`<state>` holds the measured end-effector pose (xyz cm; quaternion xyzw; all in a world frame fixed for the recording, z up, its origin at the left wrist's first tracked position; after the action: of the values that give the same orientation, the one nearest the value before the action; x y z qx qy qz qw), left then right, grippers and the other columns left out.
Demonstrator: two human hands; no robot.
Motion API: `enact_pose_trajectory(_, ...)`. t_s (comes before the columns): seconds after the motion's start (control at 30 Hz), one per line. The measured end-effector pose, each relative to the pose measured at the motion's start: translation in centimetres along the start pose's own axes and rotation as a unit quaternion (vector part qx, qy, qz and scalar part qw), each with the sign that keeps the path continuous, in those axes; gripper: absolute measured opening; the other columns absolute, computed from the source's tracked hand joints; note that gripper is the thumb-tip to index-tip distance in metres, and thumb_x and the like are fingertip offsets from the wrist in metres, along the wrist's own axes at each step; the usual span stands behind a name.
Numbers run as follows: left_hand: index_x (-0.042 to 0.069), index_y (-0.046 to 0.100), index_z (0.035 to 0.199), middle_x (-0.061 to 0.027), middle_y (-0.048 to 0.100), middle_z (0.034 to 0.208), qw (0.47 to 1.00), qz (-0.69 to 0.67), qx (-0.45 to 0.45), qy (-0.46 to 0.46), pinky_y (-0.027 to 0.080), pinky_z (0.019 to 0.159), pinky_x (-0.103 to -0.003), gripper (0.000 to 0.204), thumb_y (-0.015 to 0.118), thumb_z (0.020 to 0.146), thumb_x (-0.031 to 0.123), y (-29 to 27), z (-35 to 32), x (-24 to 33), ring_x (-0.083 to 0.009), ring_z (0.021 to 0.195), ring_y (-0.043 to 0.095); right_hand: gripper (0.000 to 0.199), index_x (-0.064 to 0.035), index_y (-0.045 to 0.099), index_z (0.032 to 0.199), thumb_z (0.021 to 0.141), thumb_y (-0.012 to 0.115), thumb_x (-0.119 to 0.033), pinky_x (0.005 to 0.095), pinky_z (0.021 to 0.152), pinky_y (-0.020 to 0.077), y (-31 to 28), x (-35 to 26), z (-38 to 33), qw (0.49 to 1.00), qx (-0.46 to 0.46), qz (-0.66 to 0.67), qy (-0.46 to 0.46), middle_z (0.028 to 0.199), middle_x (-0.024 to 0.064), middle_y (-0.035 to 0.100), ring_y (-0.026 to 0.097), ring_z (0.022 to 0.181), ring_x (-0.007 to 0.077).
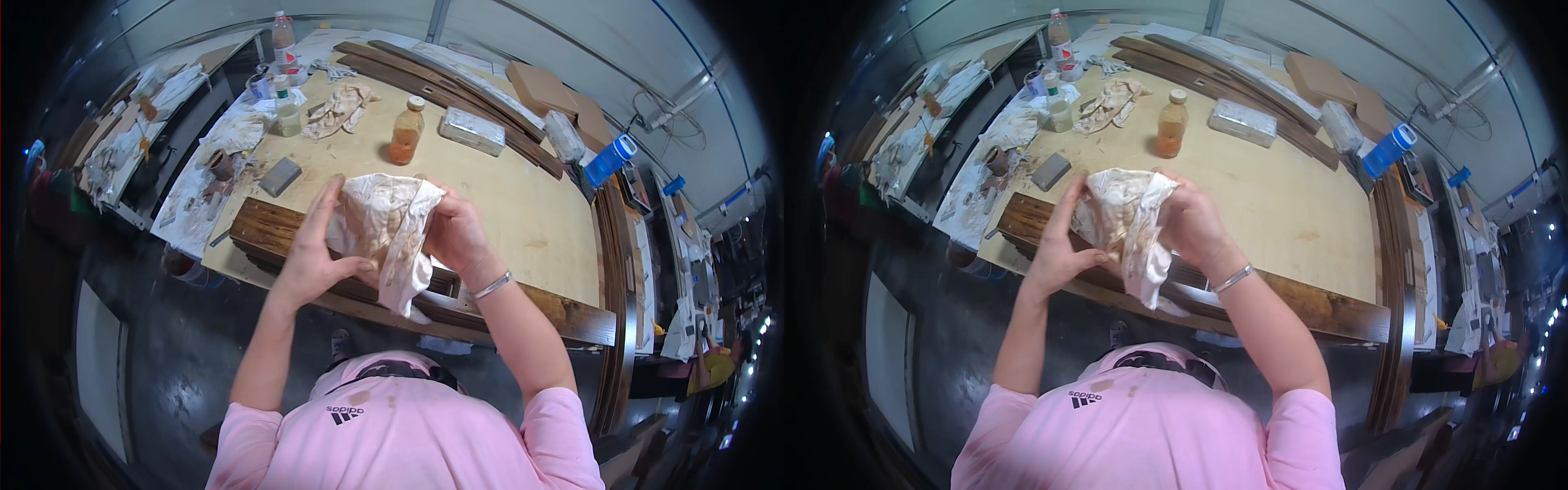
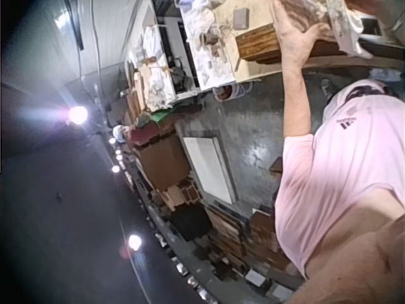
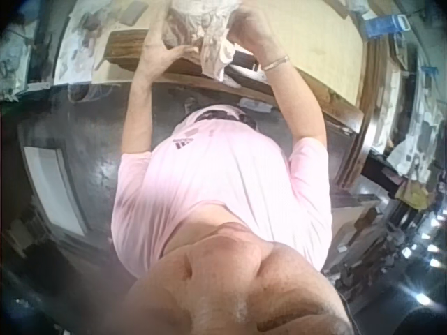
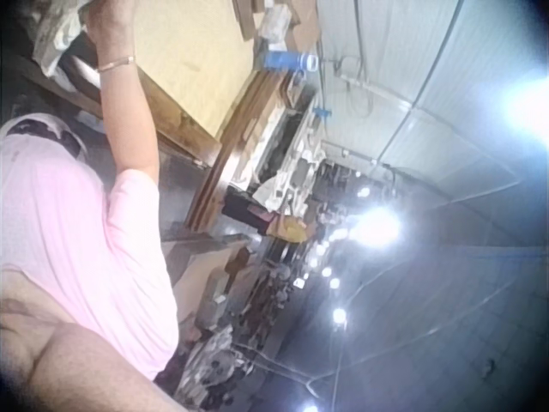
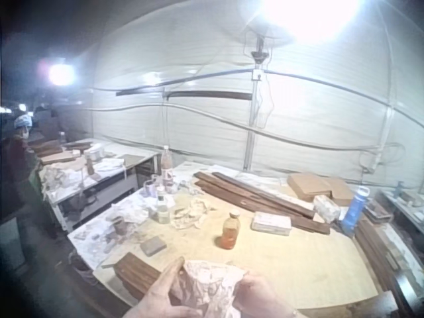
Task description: The person wipes a dark wood component with a cloth, pours liquid from a bottle onto the cloth, and rubs the surface and a rectangular opening of the wood while occasionally using a small block to rub specific areas.
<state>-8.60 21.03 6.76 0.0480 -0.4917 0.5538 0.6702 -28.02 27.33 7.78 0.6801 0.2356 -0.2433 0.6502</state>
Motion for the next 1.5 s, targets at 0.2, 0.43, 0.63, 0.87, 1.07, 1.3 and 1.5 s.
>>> enact_pose_trajectory(0.2,0.001,0.035,0.151,-0.0113,0.05,0.144,0.784,-0.542,-0.089,-0.288,0.041,0.109,-0.032,0.088,0.081,0.076,0.001,4.5,-4.0,-0.9,-0.0171,0.129,0.049,0.026,0.0026,0.058,0.113,0.089,0.051,-0.004,0.0361,0.094,0.0518,-0.3,2.9,-0.5,0.992,-0.098,0.08,0.019,0.109,0.0121,0.066,0.065,0.102,0.0223)
enact_pose_trajectory(0.43,-0.002,0.06,0.127,-0.0124,0.067,0.109,0.929,-0.189,0.227,-0.222,0.058,0.084,-0.033,0.046,0.05,0.084,-0.012,-11.3,-3.5,-7.5,-0.0207,0.099,0.068,0.086,0.0021,0.049,0.137,0.068,0.083,-0.038,0.0441,0.109,0.0386,-3.8,3.3,-2.7,0.613,0.02,-0.788,-0.063,0.136,0.0263,0.052,0.047,0.129,0.04)
enact_pose_trajectory(0.63,0.003,0.065,0.111,-0.0146,0.065,0.114,0.974,0.174,-0.117,0.089,0.048,0.09,-0.046,0.034,0.064,0.078,0.006,1.6,-3.8,-1.9,-0.0312,0.108,0.063,0.098,0.0006,0.046,0.138,0.06,0.087,-0.042,0.0424,0.098,0.0411,-4.2,6.7,-3.4,0.468,0.026,-0.883,0.018,0.119,0.0173,0.057,0.054,0.112,0.0335)
enact_pose_trajectory(0.87,-0.002,0.064,0.123,-0.0112,0.072,0.113,0.951,0.141,0.115,-0.249,0.049,0.094,-0.037,0.032,0.046,0.102,0.013,-15.9,-7.8,-17.1,-0.0229,0.103,0.066,0.094,-0.0018,0.046,0.137,0.06,0.087,-0.035,0.0424,0.093,0.0421,-3.0,6.3,-3.6,0.498,0.028,-0.866,-0.035,0.112,0.0158,0.057,0.055,0.104,0.0321)
enact_pose_trajectory(1.07,0.001,0.067,0.111,-0.0145,0.069,0.114,0.976,0.199,-0.072,-0.051,0.048,0.097,-0.042,0.024,0.056,0.094,0.013,-3.1,-5.7,-6.1,-0.0274,0.113,0.063,0.099,-0.0045,0.045,0.139,0.056,0.089,-0.036,0.0425,0.093,0.0419,-3.5,6.2,-3.7,0.5,0.046,-0.865,-0.032,0.111,0.0139,0.056,0.054,0.105,0.0313)
enact_pose_trajectory(1.3,-0.002,0.07,0.107,-0.0203,0.07,0.108,0.928,0.272,0.096,-0.236,0.051,0.091,-0.039,0.026,0.055,0.096,0.016,-14.6,-6.5,-14.7,-0.0364,0.101,0.067,0.099,-0.004,0.045,0.14,0.056,0.089,-0.035,0.0422,0.092,0.0416,-3.5,6.2,-3.7,0.501,0.044,-0.864,-0.04,0.112,0.0136,0.056,0.054,0.104,0.0314)
enact_pose_trajectory(1.5,-0.006,0.068,0.111,-0.015,0.073,0.108,0.973,0.057,0.094,-0.205,0.05,0.09,-0.031,0.022,0.063,0.093,0.007,-9.6,-6.1,-10.0,-0.0203,0.1,0.069,0.098,-0.0034,0.045,0.139,0.057,0.088,-0.035,0.0422,0.094,0.0413,-3.6,6.2,-3.7,0.497,0.047,-0.865,-0.04,0.113,0.014,0.056,0.054,0.105,0.0317)
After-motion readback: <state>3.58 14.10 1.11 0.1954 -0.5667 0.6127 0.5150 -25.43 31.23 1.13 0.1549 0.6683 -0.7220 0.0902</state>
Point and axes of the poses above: each hand's wrist, its own z-axis towards the middle knuckle, its own y-axis out of the palm, x = y × z, the point moved 4 cm from there along z, towards the middle knuckle
